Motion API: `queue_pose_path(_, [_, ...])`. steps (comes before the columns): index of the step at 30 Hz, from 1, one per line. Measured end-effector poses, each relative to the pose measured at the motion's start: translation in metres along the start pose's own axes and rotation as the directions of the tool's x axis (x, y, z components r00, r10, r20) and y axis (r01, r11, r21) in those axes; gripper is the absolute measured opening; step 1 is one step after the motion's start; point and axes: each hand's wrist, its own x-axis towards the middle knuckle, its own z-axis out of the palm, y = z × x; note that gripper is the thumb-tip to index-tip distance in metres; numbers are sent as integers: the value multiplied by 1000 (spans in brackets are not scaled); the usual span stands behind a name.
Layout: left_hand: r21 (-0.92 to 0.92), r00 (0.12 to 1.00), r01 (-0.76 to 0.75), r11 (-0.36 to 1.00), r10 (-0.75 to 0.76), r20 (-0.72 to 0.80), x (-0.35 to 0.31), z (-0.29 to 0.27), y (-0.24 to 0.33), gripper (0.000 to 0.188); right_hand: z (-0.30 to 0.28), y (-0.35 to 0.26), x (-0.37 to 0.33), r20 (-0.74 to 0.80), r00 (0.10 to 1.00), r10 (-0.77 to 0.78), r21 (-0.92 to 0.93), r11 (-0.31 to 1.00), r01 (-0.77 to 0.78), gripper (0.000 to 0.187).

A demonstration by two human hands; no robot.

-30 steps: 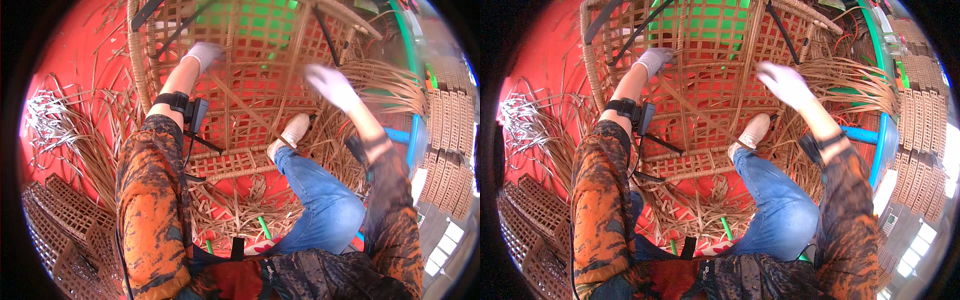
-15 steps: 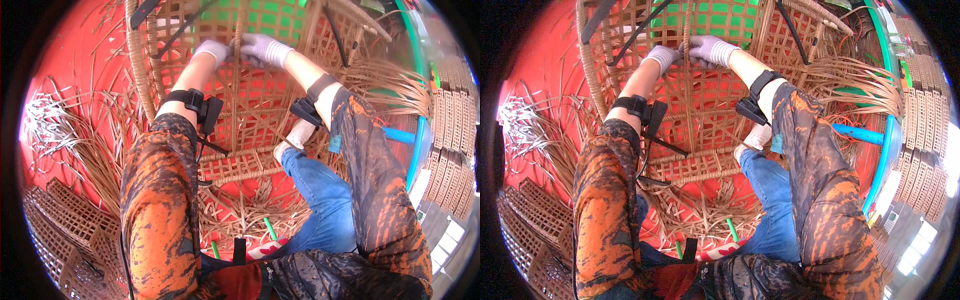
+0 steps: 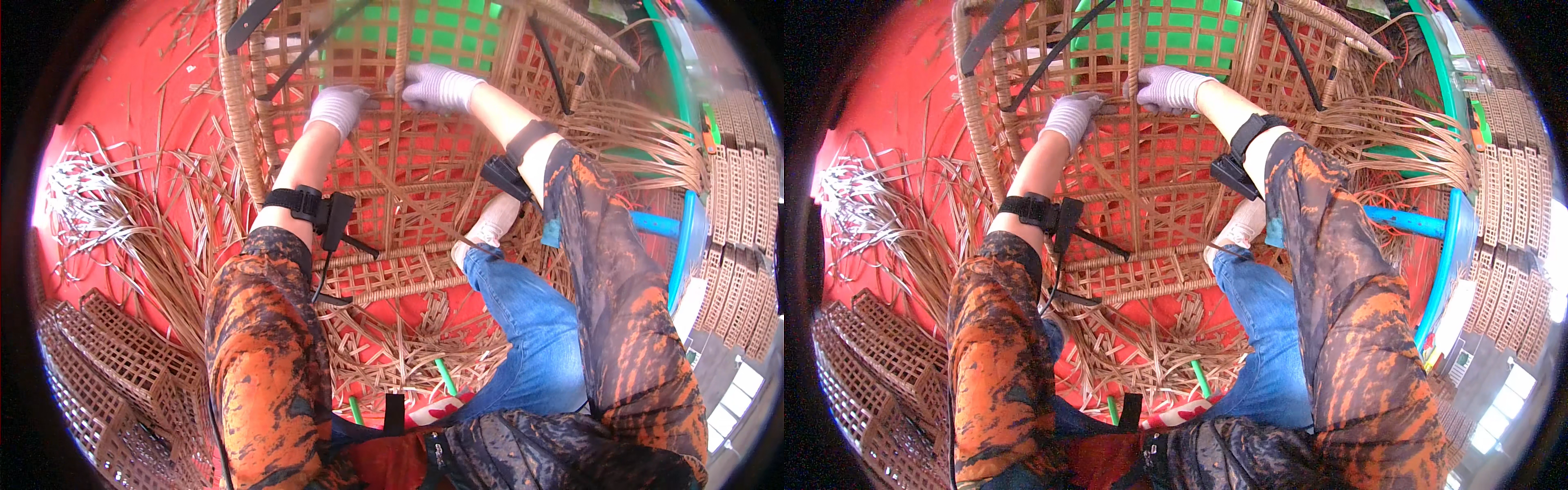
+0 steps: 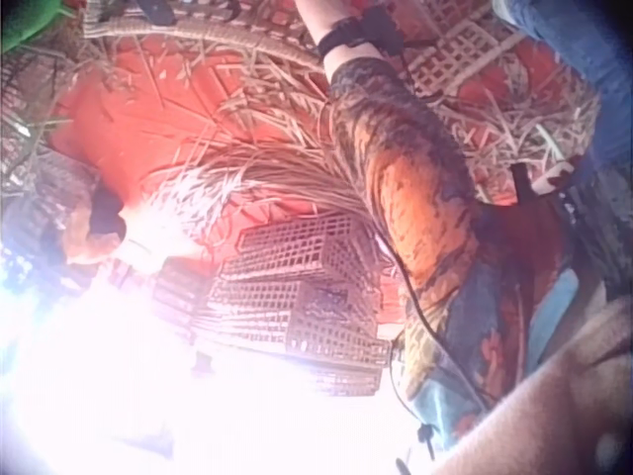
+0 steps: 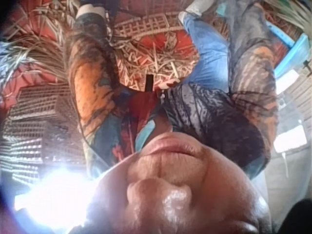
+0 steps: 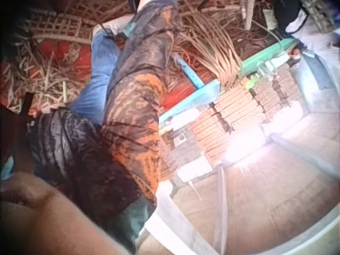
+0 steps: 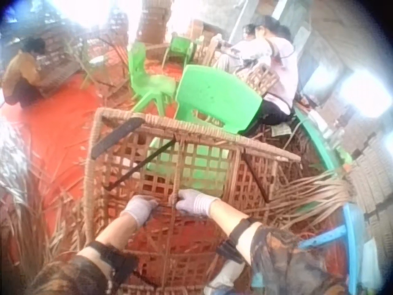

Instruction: Weaving thin bamboo or rattan strips onto a wooden frame to manufacture furniture components.

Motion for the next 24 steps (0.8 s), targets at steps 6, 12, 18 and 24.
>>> queue_pose_path(6, [150, 997, -62, 987, 69, -35, 3, 7, 6, 33, 6, 14, 8, 13, 996, -88, -47, 995, 89, 33])
queue_pose_path(12, [88, 986, -26, 996, 40, -163, -2, 4, -8, 32, 18, -2, -21, -257, 941, -222, -522, 851, 58, 41])
queue_pose_path(18, [77, 948, -114, 990, 132, -291, -41, -18, 24, 48, 33, -43, -131, 40, 916, -400, -334, 858, 389, 36])
queue_pose_path(24, [393, 983, -154, 907, 182, -33, -30, 25, 65, 62, 162, -75, -259, 558, 514, -651, 33, 637, 770, 16])
